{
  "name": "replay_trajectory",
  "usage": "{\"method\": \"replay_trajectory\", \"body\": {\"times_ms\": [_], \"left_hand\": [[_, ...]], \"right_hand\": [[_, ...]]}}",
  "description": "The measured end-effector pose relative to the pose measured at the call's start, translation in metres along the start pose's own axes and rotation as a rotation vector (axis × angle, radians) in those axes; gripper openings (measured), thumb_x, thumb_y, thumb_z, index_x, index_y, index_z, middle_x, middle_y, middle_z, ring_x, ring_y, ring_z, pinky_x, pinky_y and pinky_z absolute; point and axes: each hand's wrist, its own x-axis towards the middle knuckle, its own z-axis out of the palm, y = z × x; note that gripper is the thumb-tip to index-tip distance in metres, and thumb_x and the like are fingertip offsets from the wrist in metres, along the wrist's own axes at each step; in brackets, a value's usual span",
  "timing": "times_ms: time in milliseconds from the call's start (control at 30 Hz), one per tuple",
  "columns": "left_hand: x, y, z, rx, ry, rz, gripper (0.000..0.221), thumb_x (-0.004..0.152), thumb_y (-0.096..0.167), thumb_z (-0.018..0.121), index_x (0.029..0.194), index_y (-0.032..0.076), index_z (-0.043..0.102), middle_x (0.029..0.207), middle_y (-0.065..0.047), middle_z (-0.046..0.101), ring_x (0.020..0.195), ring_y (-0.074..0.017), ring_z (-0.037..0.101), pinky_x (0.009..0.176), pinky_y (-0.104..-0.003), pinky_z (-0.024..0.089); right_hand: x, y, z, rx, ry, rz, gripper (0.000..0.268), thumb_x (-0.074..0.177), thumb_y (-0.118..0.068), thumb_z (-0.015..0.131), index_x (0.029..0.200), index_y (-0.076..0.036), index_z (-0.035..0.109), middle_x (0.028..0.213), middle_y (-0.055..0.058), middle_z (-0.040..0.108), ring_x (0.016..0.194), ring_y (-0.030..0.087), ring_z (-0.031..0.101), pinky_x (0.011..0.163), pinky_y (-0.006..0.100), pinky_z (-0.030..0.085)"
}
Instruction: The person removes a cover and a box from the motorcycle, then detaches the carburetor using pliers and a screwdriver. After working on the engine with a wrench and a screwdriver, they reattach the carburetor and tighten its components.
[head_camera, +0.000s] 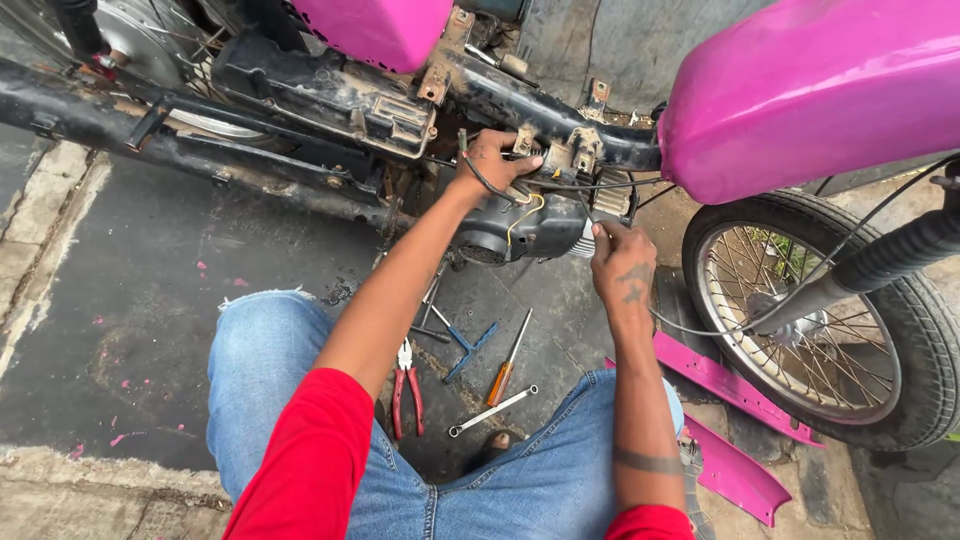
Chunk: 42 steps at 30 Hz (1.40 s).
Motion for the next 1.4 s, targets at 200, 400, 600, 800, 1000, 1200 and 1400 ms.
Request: {"method": "replay_trajectory", "body": {"times_ms": [200, 400, 600, 800, 1000, 1200, 1400], "left_hand": [[0.014, -0.023, 0.014, -0.178, -0.191, -0.034, 0.049, 0.074, 0.042, 0.085, 0.113, 0.012, 0.08, 0.112, -0.013, 0.077, 0.105, -0.0237, 0.073, 0.091, -0.038, 0.055], [0.003, 0.001, -0.004, -0.099, -0.092, -0.057, 0.045, 0.079, 0.034, 0.09, 0.111, 0.003, 0.077, 0.114, -0.018, 0.072, 0.104, -0.0237, 0.068, 0.091, -0.038, 0.053], [-0.004, -0.006, -0.013, -0.3, -0.238, -0.031, 0.041, 0.082, 0.03, 0.084, 0.115, 0.007, 0.077, 0.109, -0.011, 0.08, 0.098, -0.0169, 0.072, 0.088, -0.034, 0.054], [-0.028, -0.013, -0.057, -0.28, -0.051, -0.027, 0.035, 0.083, 0.025, 0.082, 0.115, 0.009, 0.078, 0.106, -0.011, 0.08, 0.093, -0.0172, 0.075, 0.086, -0.035, 0.058], [-0.064, 0.023, -0.084, 0.134, 0.199, 0.117, 0.027, 0.089, 0.021, 0.079, 0.111, 0.005, 0.077, 0.101, -0.017, 0.077, 0.078, -0.0338, 0.072, 0.087, -0.046, 0.052], [-0.094, 0.04, -0.116, 0.167, 0.278, 0.085, 0.026, 0.084, 0.015, 0.073, 0.109, 0.008, 0.078, 0.105, -0.017, 0.077, 0.099, -0.0366, 0.073, 0.089, -0.043, 0.057], [-0.116, 0.033, -0.152, 0.212, 0.325, 0.111, 0.027, 0.083, 0.02, 0.081, 0.105, 0.005, 0.078, 0.1, -0.019, 0.076, 0.092, -0.0395, 0.072, 0.083, -0.046, 0.056]], "right_hand": [[0.015, 0.005, 0.016, 0.058, 0.02, 0.052, 0.025, 0.098, -0.025, 0.072, 0.101, -0.001, 0.078, 0.087, 0.023, 0.073, 0.078, 0.036, 0.071, 0.075, 0.047, 0.054], [0.017, -0.012, 0.003, 0.155, -0.003, 0.252, 0.031, 0.095, -0.03, 0.075, 0.104, 0.0, 0.079, 0.08, 0.021, 0.075, 0.07, 0.029, 0.073, 0.071, 0.041, 0.055], [0.02, 0.001, 0.014, 0.213, 0.097, 0.192, 0.03, 0.096, -0.027, 0.077, 0.104, 0.001, 0.078, 0.079, 0.016, 0.075, 0.068, 0.02, 0.071, 0.067, 0.038, 0.055], [0.024, 0.015, 0.01, 0.183, 0.002, -0.031, 0.033, 0.087, -0.018, 0.079, 0.114, -0.001, 0.075, 0.09, 0.013, 0.078, 0.078, 0.023, 0.074, 0.074, 0.037, 0.057], [0.023, -0.005, -0.008, 0.05, -0.057, 0.198, 0.033, 0.087, -0.028, 0.082, 0.113, -0.009, 0.076, 0.092, 0.012, 0.078, 0.082, 0.027, 0.075, 0.076, 0.041, 0.057], [0.023, 0.001, -0.004, -0.095, -0.021, 0.194, 0.035, 0.083, -0.031, 0.085, 0.11, -0.011, 0.077, 0.096, 0.011, 0.079, 0.085, 0.029, 0.075, 0.078, 0.042, 0.055], [0.022, -0.007, -0.006, -0.296, 0.239, 0.037, 0.038, 0.076, -0.028, 0.091, 0.105, -0.007, 0.079, 0.095, 0.012, 0.077, 0.087, 0.034, 0.07, 0.082, 0.045, 0.051]]}}
